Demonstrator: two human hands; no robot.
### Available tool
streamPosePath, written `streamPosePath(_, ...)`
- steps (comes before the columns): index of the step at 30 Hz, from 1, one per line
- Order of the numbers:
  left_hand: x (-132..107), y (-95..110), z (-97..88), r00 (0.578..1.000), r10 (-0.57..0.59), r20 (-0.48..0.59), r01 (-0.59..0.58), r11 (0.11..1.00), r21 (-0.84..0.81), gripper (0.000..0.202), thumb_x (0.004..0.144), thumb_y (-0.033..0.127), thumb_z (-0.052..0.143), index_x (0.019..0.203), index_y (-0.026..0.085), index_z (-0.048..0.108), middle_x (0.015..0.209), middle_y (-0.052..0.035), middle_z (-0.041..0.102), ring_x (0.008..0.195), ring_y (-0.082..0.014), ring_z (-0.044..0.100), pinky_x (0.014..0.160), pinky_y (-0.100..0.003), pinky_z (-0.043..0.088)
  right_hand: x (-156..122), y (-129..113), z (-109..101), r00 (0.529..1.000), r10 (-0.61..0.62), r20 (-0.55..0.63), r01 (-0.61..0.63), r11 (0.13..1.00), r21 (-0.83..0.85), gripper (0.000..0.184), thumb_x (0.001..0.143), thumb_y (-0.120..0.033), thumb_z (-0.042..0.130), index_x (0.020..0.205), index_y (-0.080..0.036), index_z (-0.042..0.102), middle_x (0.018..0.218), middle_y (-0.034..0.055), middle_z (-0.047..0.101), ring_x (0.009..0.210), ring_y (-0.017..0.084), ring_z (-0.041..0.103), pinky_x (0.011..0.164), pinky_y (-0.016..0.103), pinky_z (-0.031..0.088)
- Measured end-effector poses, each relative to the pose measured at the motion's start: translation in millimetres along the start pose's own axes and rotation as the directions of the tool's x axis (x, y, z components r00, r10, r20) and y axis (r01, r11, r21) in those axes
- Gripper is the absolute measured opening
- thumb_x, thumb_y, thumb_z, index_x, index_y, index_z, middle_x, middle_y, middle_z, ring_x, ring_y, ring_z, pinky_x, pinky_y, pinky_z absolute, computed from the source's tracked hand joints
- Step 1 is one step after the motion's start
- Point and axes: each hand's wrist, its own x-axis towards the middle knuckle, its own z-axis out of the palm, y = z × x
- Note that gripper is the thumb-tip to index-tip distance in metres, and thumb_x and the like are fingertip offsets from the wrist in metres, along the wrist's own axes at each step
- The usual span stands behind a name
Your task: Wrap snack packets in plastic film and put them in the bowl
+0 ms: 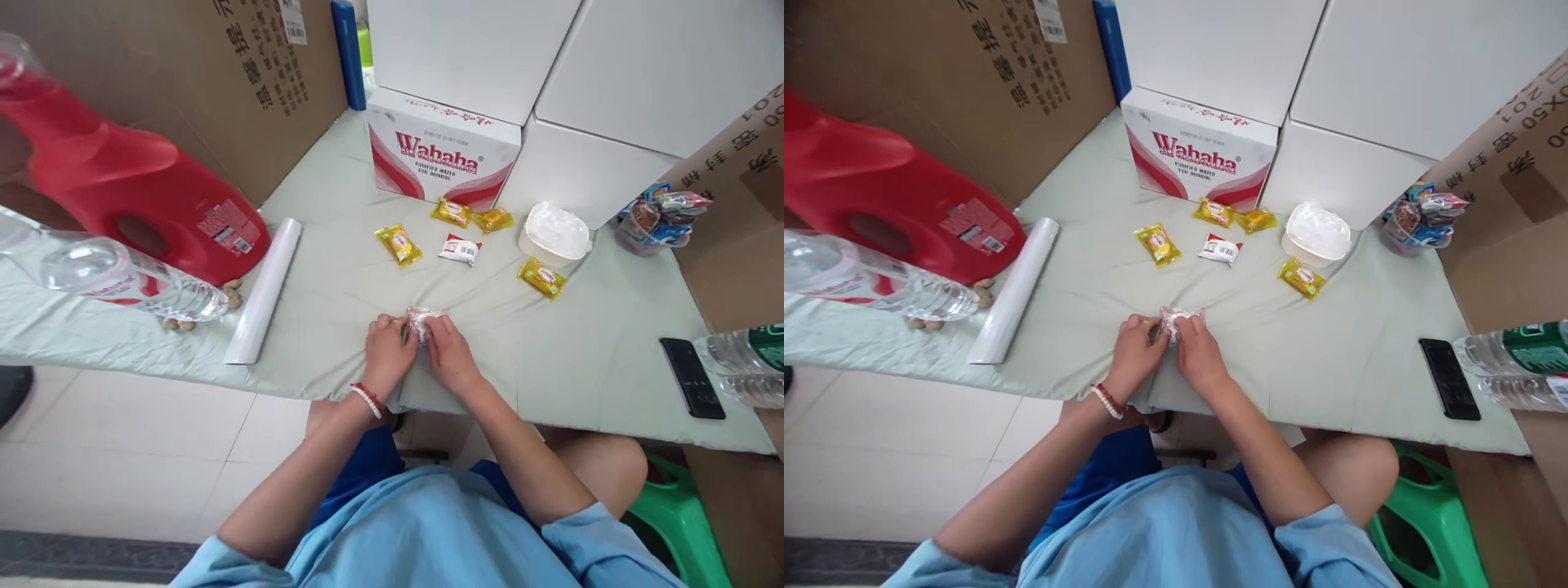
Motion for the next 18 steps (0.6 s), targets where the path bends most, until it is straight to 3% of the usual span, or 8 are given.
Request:
streamPosePath(3,-7,18,7.0,0.995,0.031,-0.091,-0.042,0.991,-0.124,0.023,0.089,0.022,0.06,0.109,0.016,0.071,0.111,-0.013,0.067,0.108,-0.0289,0.063,0.1,-0.046,0.054,-12,6,-7,0.99,0.084,-0.112,-0.046,0.951,0.305,0.025,0.103,-0.029,0.045,0.119,-0.022,0.062,0.109,0.0106,0.066,0.098,0.024,0.062,0.093,0.039,0.052)
streamPosePath(5,-21,28,8.9,0.972,0.147,-0.182,-0.179,0.968,-0.177,0.022,0.091,0.016,0.058,0.111,0.017,0.068,0.113,-0.0118,0.067,0.104,-0.0248,0.065,0.094,-0.04,0.056,-20,3,-13,0.962,0.245,-0.12,-0.141,0.823,0.551,0.022,0.102,-0.038,0.052,0.113,-0.023,0.063,0.1,0.0065,0.067,0.089,0.021,0.062,0.089,0.037,0.054)
streamPosePath(7,-37,35,13.1,0.912,0.323,-0.252,-0.364,0.921,-0.139,0.023,0.097,0.014,0.053,0.113,0.019,0.068,0.115,-0.0113,0.069,0.108,-0.0232,0.066,0.095,-0.039,0.056,-29,-3,-20,0.925,0.374,-0.064,-0.193,0.609,0.769,0.028,0.102,-0.05,0.054,0.107,-0.024,0.063,0.098,0.0047,0.069,0.088,0.02,0.064,0.086,0.036,0.055)
streamPosePath(9,-50,39,20.7,0.829,0.498,-0.254,-0.527,0.848,-0.058,0.024,0.101,0.013,0.051,0.112,0.022,0.07,0.115,-0.0105,0.073,0.116,-0.0238,0.066,0.102,-0.041,0.054,-37,-9,-25,0.9,0.436,-0.007,-0.195,0.417,0.888,0.036,0.1,-0.06,0.057,0.107,-0.025,0.062,0.105,0.0053,0.071,0.096,0.021,0.067,0.088,0.035,0.057)
streamPosePath(11,-59,40,29.3,0.771,0.605,-0.201,-0.621,0.783,-0.026,0.025,0.102,0.013,0.049,0.109,0.023,0.072,0.114,-0.0099,0.076,0.119,-0.0243,0.067,0.102,-0.043,0.054,-44,-10,-28,0.876,0.482,0.016,-0.196,0.325,0.925,0.041,0.093,-0.062,0.068,0.112,-0.026,0.061,0.113,0.0052,0.073,0.102,0.021,0.068,0.092,0.034,0.057)
streamPosePath(13,-63,42,35.6,0.753,0.641,-0.151,-0.655,0.751,-0.077,0.026,0.102,0.014,0.048,0.107,0.023,0.072,0.113,-0.0098,0.077,0.118,-0.0241,0.069,0.101,-0.044,0.055,-50,-3,-32,0.85,0.526,0.03,-0.206,0.278,0.938,0.047,0.085,-0.058,0.08,0.116,-0.027,0.062,0.113,0.0045,0.074,0.1,0.021,0.07,0.094,0.034,0.057)
streamPosePath(15,-64,44,37.6,0.78,0.609,-0.147,-0.626,0.756,-0.193,0.024,0.103,0.017,0.049,0.107,0.024,0.071,0.114,-0.01,0.076,0.118,-0.0235,0.069,0.103,-0.045,0.056,-54,10,-35,0.83,0.556,0.048,-0.198,0.213,0.957,0.048,0.082,-0.055,0.084,0.114,-0.026,0.063,0.109,0.0037,0.075,0.094,0.02,0.07,0.089,0.035,0.059)
streamPosePath(18,-61,50,35.8,0.93,0.332,-0.155,-0.366,0.83,-0.42,0.017,0.102,0.032,0.056,0.111,0.022,0.067,0.119,-0.0121,0.073,0.114,-0.0234,0.069,0.098,-0.043,0.059,-58,30,-40,0.807,0.588,0.054,-0.16,0.129,0.979,0.045,0.079,-0.052,0.086,0.108,-0.026,0.064,0.1,0.0021,0.074,0.084,0.019,0.069,0.08,0.036,0.06)
